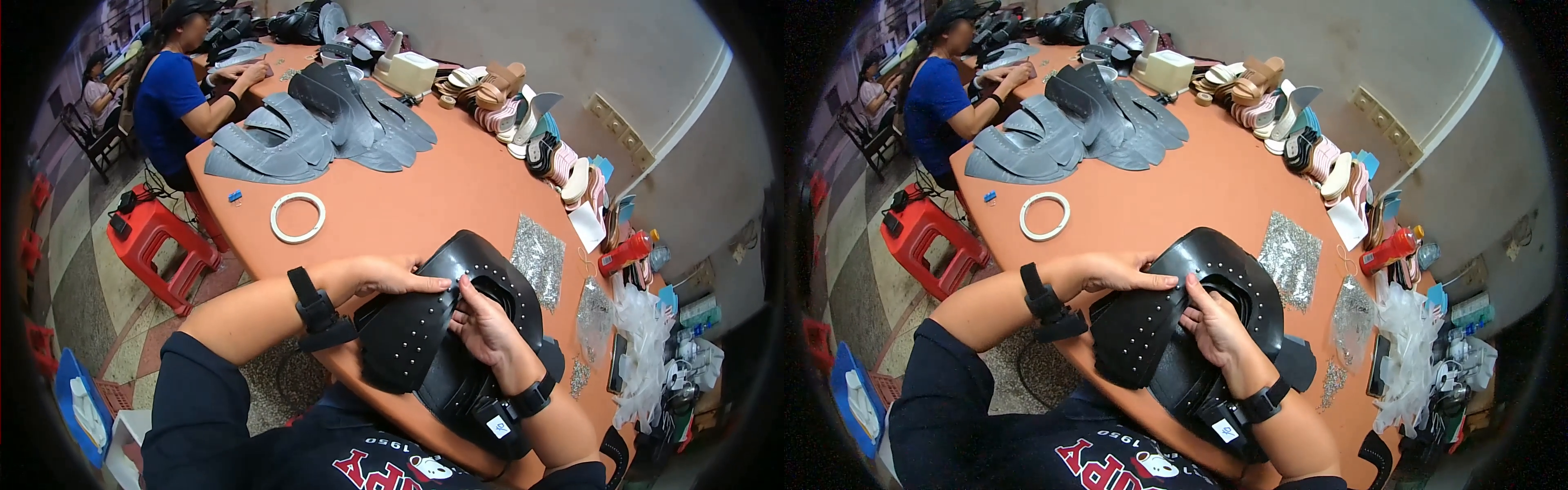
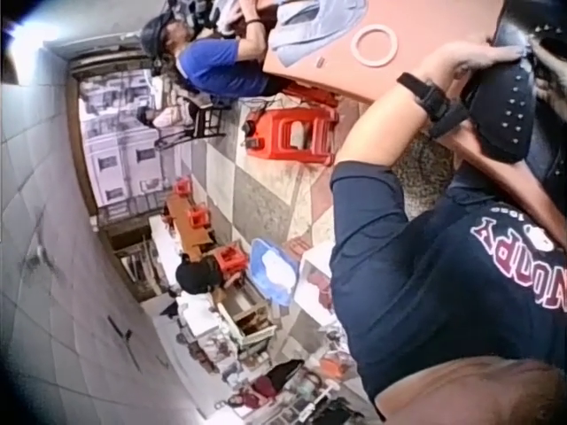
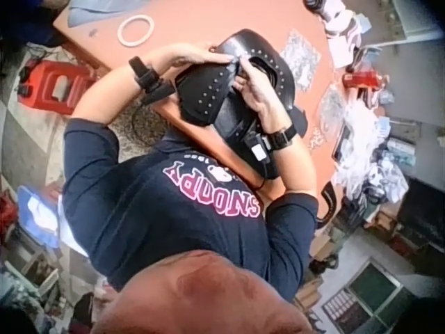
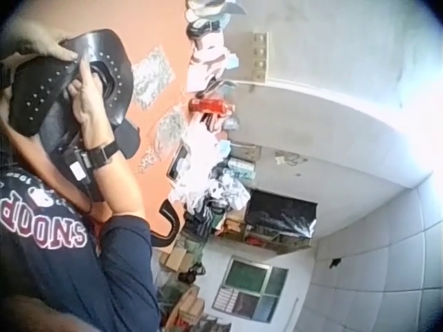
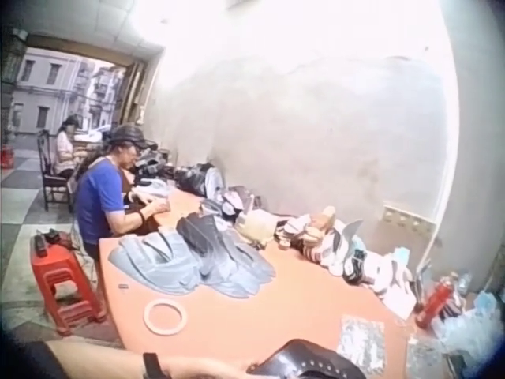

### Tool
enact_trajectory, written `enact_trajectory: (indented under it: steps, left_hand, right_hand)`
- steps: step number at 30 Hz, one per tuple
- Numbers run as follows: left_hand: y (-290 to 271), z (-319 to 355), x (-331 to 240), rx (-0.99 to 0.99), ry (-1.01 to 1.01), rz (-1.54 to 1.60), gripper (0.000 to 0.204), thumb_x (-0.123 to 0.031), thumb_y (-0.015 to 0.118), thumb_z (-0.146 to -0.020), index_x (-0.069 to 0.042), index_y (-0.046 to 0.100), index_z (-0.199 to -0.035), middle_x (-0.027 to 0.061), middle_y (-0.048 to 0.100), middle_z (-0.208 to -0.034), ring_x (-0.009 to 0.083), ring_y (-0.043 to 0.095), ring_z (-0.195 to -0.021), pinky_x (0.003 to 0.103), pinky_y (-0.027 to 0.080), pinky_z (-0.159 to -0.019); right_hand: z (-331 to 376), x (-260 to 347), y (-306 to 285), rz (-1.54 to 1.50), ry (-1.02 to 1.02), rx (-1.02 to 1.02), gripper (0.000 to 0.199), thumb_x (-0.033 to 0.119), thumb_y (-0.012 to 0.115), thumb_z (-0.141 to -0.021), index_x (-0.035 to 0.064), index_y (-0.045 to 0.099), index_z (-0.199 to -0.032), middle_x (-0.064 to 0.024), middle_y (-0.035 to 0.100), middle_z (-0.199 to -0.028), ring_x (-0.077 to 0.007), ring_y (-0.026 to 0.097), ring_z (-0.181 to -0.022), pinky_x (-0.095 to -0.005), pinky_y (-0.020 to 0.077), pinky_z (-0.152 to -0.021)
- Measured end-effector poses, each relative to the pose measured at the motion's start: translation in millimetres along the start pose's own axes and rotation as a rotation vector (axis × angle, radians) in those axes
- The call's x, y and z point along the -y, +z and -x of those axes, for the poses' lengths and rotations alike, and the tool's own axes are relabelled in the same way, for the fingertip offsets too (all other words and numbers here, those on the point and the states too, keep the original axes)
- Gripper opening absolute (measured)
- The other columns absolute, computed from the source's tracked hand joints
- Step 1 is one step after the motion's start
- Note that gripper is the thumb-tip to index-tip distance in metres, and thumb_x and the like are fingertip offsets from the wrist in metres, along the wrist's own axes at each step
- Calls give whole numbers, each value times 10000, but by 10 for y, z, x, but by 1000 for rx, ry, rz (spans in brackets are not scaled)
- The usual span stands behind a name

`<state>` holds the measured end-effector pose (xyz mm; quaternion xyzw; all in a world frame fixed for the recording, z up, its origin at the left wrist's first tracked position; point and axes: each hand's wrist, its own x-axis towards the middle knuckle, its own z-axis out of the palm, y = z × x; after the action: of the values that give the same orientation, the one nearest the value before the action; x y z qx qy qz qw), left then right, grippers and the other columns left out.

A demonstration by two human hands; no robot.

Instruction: Marking, checking, and stacking studded black shoe upper components.

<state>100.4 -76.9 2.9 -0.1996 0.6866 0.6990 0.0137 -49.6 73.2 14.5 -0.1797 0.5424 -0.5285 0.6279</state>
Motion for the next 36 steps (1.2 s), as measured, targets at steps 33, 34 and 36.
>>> enact_trajectory:
  steps: [33, 34, 36]
  left_hand:
    - [573, 240, -130, -193, -55, 733, 453, -348, 253, -1033, -85, 339, -1392, 136, 552, -1230, 212, 628, -1044, 363, 576, -822]
    - [582, 249, -87, -190, -35, 804, 440, -325, 257, -1035, -77, 347, -1387, 136, 550, -1240, 213, 627, -1046, 370, 573, -829]
    - [596, 288, -37, -196, -16, 880, 427, -302, 262, -1037, -68, 356, -1381, 135, 547, -1249, 215, 626, -1048, 377, 569, -837]
  right_hand:
    - [333, 67, 249, -394, -55, 142, 682, 583, 292, -959, 16, 445, -1307, -203, 562, -1236, -312, 605, -1085, -457, 516, -914]
    - [328, 62, 238, -369, -48, 144, 690, 587, 287, -959, 11, 450, -1300, -198, 570, -1225, -307, 610, -1078, -452, 521, -906]
    - [340, 39, 254, -353, -55, 152, 709, 599, 293, -955, -8, 475, -1272, -186, 596, -1185, -293, 623, -1055, -423, 536, -883]
